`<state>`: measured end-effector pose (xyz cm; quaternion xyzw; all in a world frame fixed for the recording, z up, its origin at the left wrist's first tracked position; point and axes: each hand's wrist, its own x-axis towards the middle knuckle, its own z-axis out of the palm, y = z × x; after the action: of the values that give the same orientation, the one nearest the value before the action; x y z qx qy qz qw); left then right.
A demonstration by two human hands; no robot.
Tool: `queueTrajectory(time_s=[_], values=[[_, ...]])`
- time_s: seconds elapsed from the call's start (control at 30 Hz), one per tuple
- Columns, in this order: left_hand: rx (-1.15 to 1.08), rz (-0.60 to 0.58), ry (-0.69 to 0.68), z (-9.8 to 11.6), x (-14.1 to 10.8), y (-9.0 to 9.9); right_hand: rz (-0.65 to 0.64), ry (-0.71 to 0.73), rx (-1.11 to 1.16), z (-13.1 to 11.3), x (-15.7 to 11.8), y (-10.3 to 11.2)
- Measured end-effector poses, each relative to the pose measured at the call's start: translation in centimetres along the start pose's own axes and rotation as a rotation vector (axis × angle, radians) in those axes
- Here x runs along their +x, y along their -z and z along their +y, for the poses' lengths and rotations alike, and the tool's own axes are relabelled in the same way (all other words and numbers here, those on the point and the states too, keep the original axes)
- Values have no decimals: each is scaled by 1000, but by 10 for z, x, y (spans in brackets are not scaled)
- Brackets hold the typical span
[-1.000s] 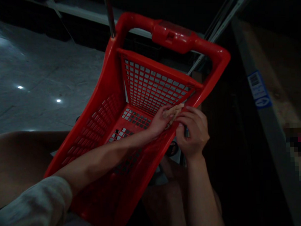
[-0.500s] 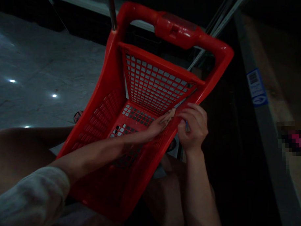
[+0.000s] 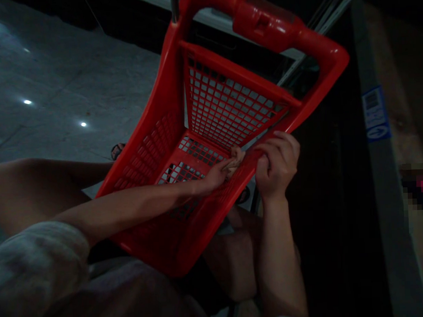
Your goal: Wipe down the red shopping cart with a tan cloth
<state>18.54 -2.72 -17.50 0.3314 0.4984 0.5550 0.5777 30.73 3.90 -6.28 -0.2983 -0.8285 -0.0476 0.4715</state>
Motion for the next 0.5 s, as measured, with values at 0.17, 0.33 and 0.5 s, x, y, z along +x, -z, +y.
queueTrajectory(time_s=[0.17, 0.33, 0.5], values=[[-50, -167, -319, 59, 9, -17, 5, 25, 42, 5, -1, 1], [165, -202, -52, 40, -28, 17, 16, 14, 50, 7, -3, -2], [316, -177, 193, 20, -48, 43, -3, 19, 32, 4, -5, -3]])
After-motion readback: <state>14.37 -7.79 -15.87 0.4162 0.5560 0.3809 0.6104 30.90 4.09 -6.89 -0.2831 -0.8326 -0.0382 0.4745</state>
